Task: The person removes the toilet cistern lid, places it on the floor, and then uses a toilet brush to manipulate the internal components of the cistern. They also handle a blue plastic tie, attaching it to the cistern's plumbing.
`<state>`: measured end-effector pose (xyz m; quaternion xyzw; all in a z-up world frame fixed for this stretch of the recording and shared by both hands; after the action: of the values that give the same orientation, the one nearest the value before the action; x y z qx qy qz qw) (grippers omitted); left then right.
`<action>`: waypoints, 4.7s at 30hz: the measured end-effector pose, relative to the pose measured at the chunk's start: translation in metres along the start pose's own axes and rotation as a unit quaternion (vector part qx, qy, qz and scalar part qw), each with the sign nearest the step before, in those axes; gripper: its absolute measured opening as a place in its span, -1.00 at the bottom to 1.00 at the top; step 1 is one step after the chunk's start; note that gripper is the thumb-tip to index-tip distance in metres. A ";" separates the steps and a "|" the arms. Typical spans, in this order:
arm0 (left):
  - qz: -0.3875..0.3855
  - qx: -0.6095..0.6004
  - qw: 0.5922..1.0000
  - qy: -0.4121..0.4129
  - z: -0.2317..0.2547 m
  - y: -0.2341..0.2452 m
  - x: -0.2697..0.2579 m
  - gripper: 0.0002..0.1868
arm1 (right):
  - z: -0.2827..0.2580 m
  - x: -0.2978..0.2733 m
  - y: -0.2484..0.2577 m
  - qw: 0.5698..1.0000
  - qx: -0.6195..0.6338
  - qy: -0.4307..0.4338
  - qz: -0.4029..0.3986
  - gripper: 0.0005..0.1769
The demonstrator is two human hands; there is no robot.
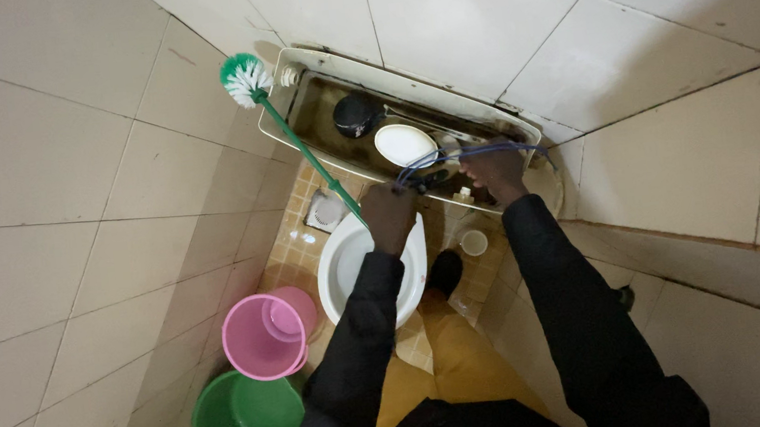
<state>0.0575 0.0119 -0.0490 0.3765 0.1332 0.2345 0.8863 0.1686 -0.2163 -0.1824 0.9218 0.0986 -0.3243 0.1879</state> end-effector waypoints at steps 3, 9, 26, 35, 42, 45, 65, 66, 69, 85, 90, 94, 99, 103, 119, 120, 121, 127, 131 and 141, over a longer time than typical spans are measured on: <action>-0.055 -0.048 0.992 0.105 -0.013 -0.018 -0.001 -0.63 | -0.006 0.000 0.001 0.994 -0.091 -0.045 0.026 -0.75; -0.016 0.017 0.998 0.052 -0.009 -0.025 0.000 -0.66 | -0.035 -0.031 0.008 0.994 -0.082 -0.068 0.034 -0.79; -0.023 0.009 0.999 0.046 0.000 -0.023 -0.005 -0.61 | -0.012 -0.021 0.001 0.997 -0.004 -0.080 0.023 -0.75; -0.003 0.027 0.999 0.027 -0.009 -0.037 -0.006 -0.66 | -0.016 -0.028 0.001 0.997 0.040 -0.067 0.015 -0.77; -0.010 -0.005 0.999 0.037 -0.011 -0.036 -0.007 -0.64 | -0.033 -0.040 0.002 0.996 0.024 -0.084 0.017 -0.78; -0.008 -0.019 0.999 0.031 -0.007 -0.031 -0.008 -0.64 | -0.030 -0.042 0.005 0.996 0.023 -0.079 0.022 -0.76; 0.022 -0.038 0.998 0.047 0.002 -0.023 -0.009 -0.70 | -0.027 -0.037 0.000 0.996 0.038 -0.075 0.001 -0.76; 0.028 -0.039 0.998 0.041 0.002 -0.023 -0.009 -0.70 | -0.024 -0.033 -0.001 0.996 0.049 -0.069 -0.007 -0.75; 0.037 -0.031 0.999 0.008 0.004 -0.025 -0.008 -0.66 | -0.008 -0.018 -0.002 0.997 0.035 -0.068 0.001 -0.79; -0.030 -0.086 0.992 0.092 -0.001 -0.026 -0.007 -0.66 | -0.020 -0.030 0.002 0.997 0.003 -0.081 0.004 -0.76; -0.033 -0.064 0.996 0.049 -0.002 -0.037 -0.009 -0.67 | -0.024 -0.033 0.003 0.996 0.022 -0.089 0.023 -0.80; -0.029 -0.034 0.997 0.057 -0.014 -0.045 -0.006 -0.66 | -0.022 -0.033 0.001 0.997 0.061 -0.036 -0.013 -0.77; 0.000 -0.018 0.999 0.037 -0.011 -0.041 -0.005 -0.64 | -0.027 -0.034 0.003 0.997 0.031 -0.071 0.010 -0.78; -0.047 -0.085 0.992 0.076 0.000 -0.033 -0.006 -0.65 | -0.029 -0.037 0.004 0.997 0.010 -0.072 0.002 -0.79; -0.082 -0.119 0.989 0.023 0.061 -0.024 -0.015 -0.67 | -0.094 -0.106 0.033 0.999 0.003 0.042 -0.025 -0.74; -0.085 -0.098 0.992 0.008 0.064 -0.025 -0.014 -0.63 | -0.097 -0.110 0.028 0.996 0.053 0.050 -0.059 -0.63; -0.073 -0.110 0.991 -0.015 0.065 -0.024 -0.015 -0.66 | -0.103 -0.114 0.026 0.990 0.098 0.071 -0.071 -0.55; -0.014 -0.082 0.993 -0.080 0.066 -0.021 -0.024 -0.77 | -0.133 -0.150 0.025 0.942 0.285 0.126 -0.124 -0.40; -0.015 -0.114 0.990 -0.085 0.075 0.001 -0.035 -0.87 | -0.127 -0.154 0.028 0.949 0.281 0.110 -0.097 -0.45; 0.024 -0.120 0.978 -0.170 0.079 0.008 -0.053 -0.94 | -0.080 -0.136 0.017 0.958 0.270 0.035 -0.096 -0.56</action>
<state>0.0428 -0.0584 0.0138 0.3052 -0.0574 0.2027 0.9287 0.1138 -0.2073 -0.0335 0.9354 0.1020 -0.3225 -0.1031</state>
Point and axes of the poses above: each hand's wrist, its own x-axis towards the middle knuckle, its own y-axis out of the back of the hand, z = x × y, the point moved 7 cm from there along x, towards the middle knuckle, and after that the axes turned 3 degrees about -x, right-handed, at the moved point
